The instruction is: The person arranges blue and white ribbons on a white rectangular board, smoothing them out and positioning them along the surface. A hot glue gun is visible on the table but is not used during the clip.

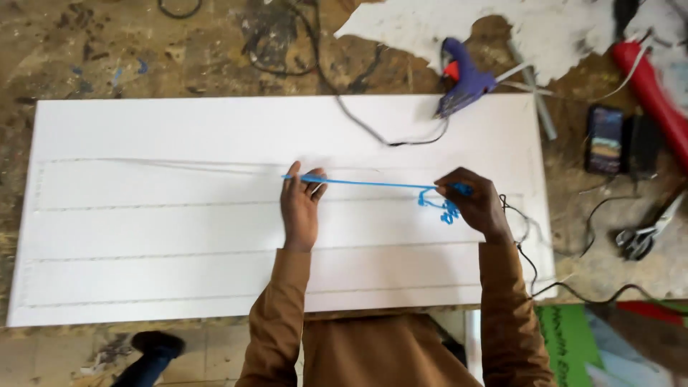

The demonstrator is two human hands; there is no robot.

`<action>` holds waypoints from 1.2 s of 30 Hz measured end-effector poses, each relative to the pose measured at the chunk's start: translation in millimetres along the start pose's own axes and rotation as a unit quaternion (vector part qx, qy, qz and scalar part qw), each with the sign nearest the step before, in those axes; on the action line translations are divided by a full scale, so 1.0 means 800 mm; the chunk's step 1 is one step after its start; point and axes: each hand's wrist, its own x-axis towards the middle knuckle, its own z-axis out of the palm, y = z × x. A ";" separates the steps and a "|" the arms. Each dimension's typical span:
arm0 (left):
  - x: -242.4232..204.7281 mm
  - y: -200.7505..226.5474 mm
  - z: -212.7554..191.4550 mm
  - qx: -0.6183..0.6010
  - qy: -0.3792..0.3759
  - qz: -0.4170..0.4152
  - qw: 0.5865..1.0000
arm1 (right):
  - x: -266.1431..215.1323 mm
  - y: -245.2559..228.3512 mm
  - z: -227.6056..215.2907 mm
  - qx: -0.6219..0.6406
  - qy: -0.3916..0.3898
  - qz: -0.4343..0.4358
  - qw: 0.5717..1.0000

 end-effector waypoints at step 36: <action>-0.038 -0.142 0.115 -0.016 -0.089 0.006 0.996 | 0.031 0.324 -0.089 -0.114 0.350 -0.117 0.922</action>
